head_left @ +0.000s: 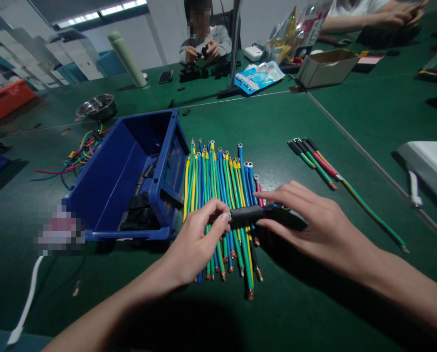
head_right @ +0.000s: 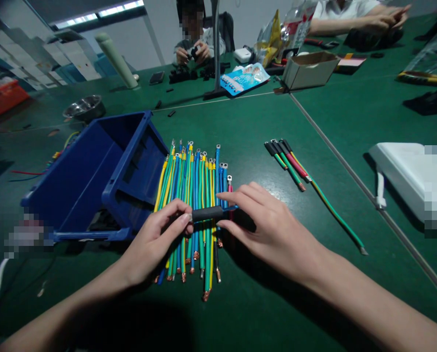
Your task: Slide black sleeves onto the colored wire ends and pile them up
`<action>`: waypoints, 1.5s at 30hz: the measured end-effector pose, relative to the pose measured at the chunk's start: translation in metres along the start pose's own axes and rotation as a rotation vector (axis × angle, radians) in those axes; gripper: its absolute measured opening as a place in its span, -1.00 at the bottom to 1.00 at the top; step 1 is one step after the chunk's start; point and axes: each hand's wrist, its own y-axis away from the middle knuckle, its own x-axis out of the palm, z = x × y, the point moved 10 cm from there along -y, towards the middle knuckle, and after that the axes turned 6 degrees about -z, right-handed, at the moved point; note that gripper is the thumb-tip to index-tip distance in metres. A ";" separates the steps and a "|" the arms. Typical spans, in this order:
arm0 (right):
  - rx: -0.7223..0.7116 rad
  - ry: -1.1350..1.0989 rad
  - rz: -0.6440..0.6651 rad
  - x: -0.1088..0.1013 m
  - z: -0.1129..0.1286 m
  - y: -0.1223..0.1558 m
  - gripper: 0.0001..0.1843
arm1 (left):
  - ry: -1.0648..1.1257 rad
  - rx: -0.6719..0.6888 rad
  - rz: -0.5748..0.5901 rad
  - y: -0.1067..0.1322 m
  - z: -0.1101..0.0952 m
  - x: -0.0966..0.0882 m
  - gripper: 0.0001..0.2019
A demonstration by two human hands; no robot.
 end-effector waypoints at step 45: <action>-0.221 0.158 0.107 0.020 0.006 0.014 -0.66 | -0.346 0.345 -0.071 0.007 -0.028 0.000 -0.72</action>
